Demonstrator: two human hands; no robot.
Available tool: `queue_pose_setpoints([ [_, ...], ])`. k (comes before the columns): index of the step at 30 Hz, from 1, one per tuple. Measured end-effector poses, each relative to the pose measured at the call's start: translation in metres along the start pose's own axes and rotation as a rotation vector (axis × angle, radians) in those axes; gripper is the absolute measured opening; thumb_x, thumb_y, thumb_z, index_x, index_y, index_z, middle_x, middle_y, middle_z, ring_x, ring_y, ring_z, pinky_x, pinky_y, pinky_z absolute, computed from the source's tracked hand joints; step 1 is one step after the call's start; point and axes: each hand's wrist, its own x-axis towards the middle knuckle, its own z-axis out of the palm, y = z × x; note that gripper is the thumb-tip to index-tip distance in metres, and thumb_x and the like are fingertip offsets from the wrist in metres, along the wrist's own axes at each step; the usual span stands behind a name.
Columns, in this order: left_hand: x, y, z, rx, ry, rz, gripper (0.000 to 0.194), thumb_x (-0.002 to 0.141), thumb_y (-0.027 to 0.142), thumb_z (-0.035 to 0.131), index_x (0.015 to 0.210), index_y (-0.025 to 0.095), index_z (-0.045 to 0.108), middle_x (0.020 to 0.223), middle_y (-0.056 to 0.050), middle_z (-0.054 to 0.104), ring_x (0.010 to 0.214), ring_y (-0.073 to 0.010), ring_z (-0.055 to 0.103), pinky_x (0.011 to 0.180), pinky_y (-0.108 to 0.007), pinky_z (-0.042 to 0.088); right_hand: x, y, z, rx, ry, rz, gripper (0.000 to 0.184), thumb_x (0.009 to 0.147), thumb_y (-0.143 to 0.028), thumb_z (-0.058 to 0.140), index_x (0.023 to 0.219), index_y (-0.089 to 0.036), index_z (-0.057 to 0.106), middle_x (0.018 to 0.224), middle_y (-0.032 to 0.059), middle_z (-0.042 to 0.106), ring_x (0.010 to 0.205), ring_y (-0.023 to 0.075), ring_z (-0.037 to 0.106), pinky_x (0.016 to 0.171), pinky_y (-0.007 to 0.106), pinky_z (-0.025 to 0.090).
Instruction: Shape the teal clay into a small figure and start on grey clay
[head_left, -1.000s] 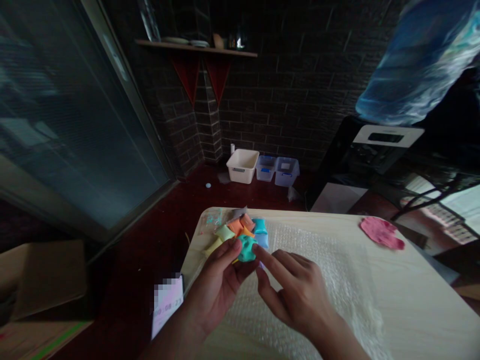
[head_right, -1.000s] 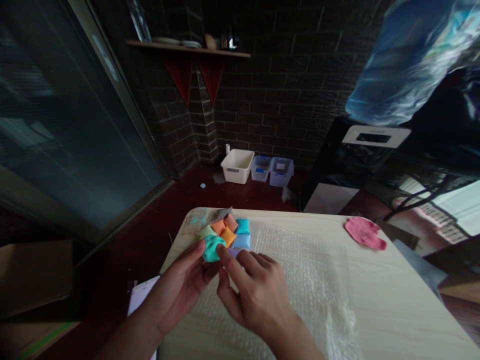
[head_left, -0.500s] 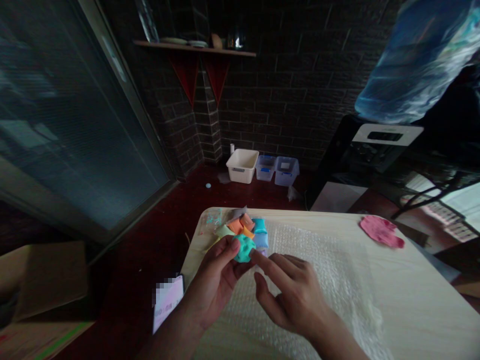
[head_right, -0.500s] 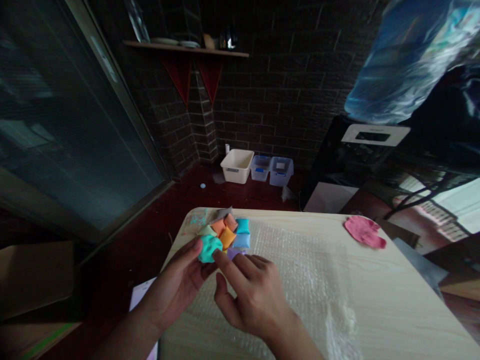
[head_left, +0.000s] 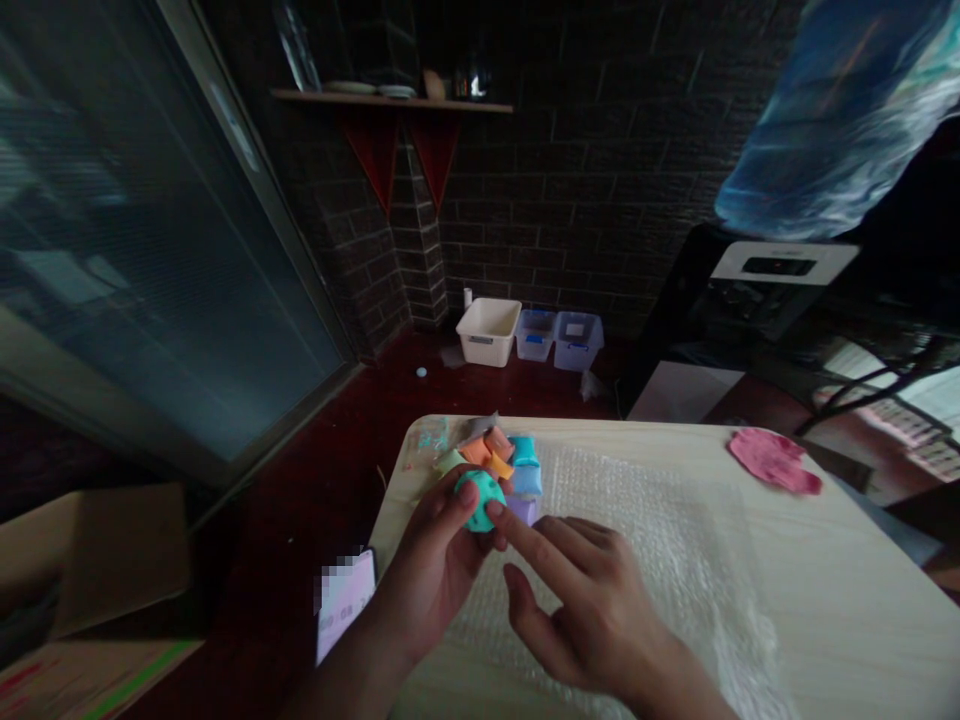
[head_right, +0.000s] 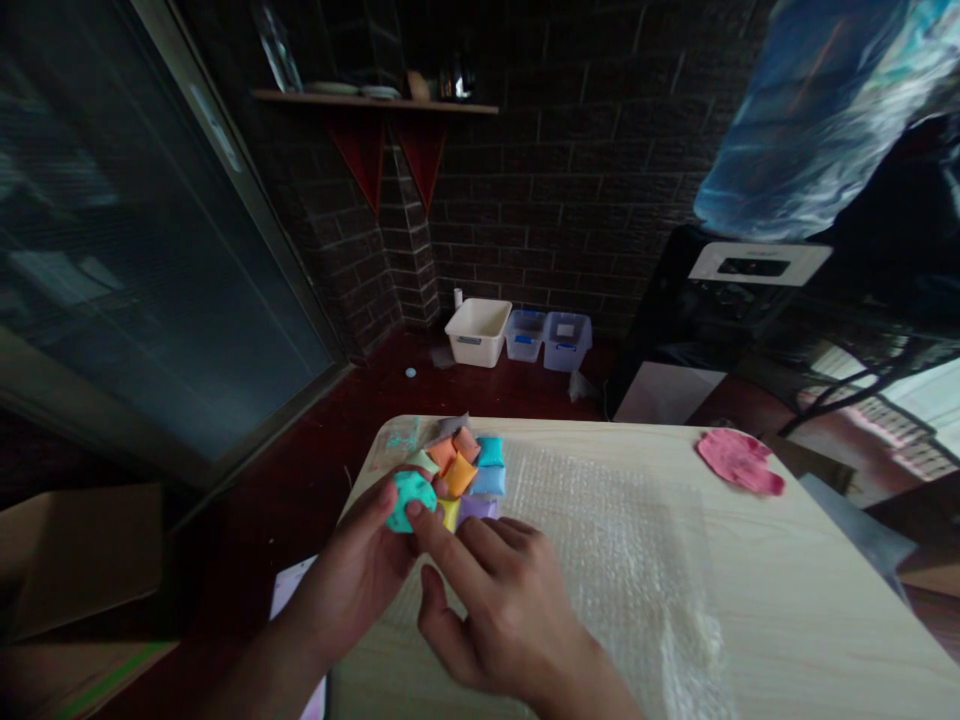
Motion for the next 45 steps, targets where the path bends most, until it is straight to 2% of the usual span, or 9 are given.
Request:
queue_pose_setpoints([
  [3, -0.001, -0.001, 0.002, 0.013, 0.005, 0.044, 0.025, 0.089, 0.038, 0.081, 0.108, 0.022, 0.078, 0.103, -0.005, 0.075, 0.078, -0.0122, 0.062, 0.069, -0.023, 0.051, -0.001, -0.001, 0.001, 0.011, -0.004, -0.002, 0.053, 0.092, -0.013, 0.056, 0.145, -0.014, 0.053, 0.088, 0.0075, 0.076, 0.063, 0.0222, 0.068, 0.053, 0.037, 0.057],
  [6, -0.002, -0.001, 0.004, 0.006, 0.027, 0.061, 0.028, 0.091, 0.04, 0.078, 0.111, 0.021, 0.077, 0.101, -0.005, 0.074, 0.076, -0.0125, 0.062, 0.078, -0.026, 0.053, 0.0, -0.003, 0.003, 0.018, 0.001, 0.013, 0.049, 0.093, -0.015, 0.056, 0.141, -0.013, 0.055, 0.09, 0.0091, 0.077, 0.065, 0.0236, 0.07, 0.055, 0.038, 0.059],
  [11, -0.005, 0.002, 0.009, -0.066, 0.082, -0.002, 0.026, 0.09, 0.04, 0.076, 0.102, 0.018, 0.076, 0.093, -0.006, 0.074, 0.078, -0.0167, 0.065, 0.086, -0.033, 0.054, -0.002, -0.007, 0.005, 0.036, -0.036, 0.062, 0.048, 0.094, -0.015, 0.057, 0.141, -0.014, 0.054, 0.094, 0.0093, 0.079, 0.069, 0.0245, 0.073, 0.058, 0.039, 0.06],
  [14, -0.005, 0.001, 0.01, -0.037, 0.095, 0.014, 0.022, 0.091, 0.037, 0.073, 0.101, 0.018, 0.076, 0.094, -0.006, 0.075, 0.081, -0.0181, 0.066, 0.088, -0.033, 0.053, -0.002, -0.009, 0.006, 0.029, -0.049, 0.085, 0.046, 0.095, -0.017, 0.057, 0.14, -0.015, 0.055, 0.095, 0.0091, 0.079, 0.07, 0.0249, 0.074, 0.06, 0.04, 0.06],
  [22, -0.006, -0.003, 0.009, -0.004, 0.085, 0.038, 0.018, 0.094, 0.035, 0.07, 0.099, 0.018, 0.075, 0.094, -0.005, 0.074, 0.078, -0.0158, 0.063, 0.088, -0.031, 0.053, 0.001, -0.009, 0.006, 0.01, -0.064, 0.1, 0.038, 0.095, -0.018, 0.056, 0.134, -0.015, 0.058, 0.088, 0.0073, 0.078, 0.064, 0.0243, 0.072, 0.056, 0.038, 0.056],
  [28, -0.006, -0.003, 0.011, 0.014, 0.106, 0.042, 0.02, 0.094, 0.035, 0.07, 0.101, 0.018, 0.075, 0.094, -0.006, 0.074, 0.079, -0.0171, 0.063, 0.087, -0.032, 0.053, 0.0, -0.008, 0.006, 0.021, -0.064, 0.105, 0.038, 0.096, -0.019, 0.055, 0.134, -0.016, 0.058, 0.089, 0.007, 0.078, 0.066, 0.0236, 0.072, 0.057, 0.038, 0.056],
  [35, -0.006, -0.004, 0.009, 0.019, 0.089, 0.048, 0.019, 0.093, 0.035, 0.07, 0.1, 0.018, 0.076, 0.094, -0.007, 0.075, 0.089, -0.0206, 0.067, 0.084, -0.031, 0.051, 0.002, -0.008, 0.006, 0.022, -0.047, 0.095, 0.035, 0.097, -0.018, 0.054, 0.132, -0.014, 0.059, 0.079, 0.0046, 0.074, 0.059, 0.021, 0.069, 0.054, 0.035, 0.054],
  [39, -0.006, -0.004, 0.008, -0.008, 0.07, 0.041, 0.021, 0.095, 0.036, 0.067, 0.101, 0.018, 0.076, 0.096, -0.007, 0.075, 0.081, -0.018, 0.065, 0.085, -0.032, 0.051, 0.001, -0.007, 0.006, 0.025, -0.038, 0.096, 0.038, 0.098, -0.018, 0.054, 0.136, -0.016, 0.058, 0.078, 0.0042, 0.074, 0.059, 0.0202, 0.069, 0.055, 0.034, 0.054],
  [45, -0.005, -0.001, 0.01, -0.044, 0.082, 0.04, 0.028, 0.093, 0.039, 0.065, 0.11, 0.018, 0.073, 0.102, -0.009, 0.074, 0.101, -0.0267, 0.068, 0.088, -0.037, 0.053, -0.001, -0.004, 0.006, 0.04, -0.042, 0.094, 0.041, 0.097, -0.017, 0.054, 0.138, -0.016, 0.056, 0.076, 0.0034, 0.072, 0.06, 0.0211, 0.069, 0.054, 0.035, 0.054],
])
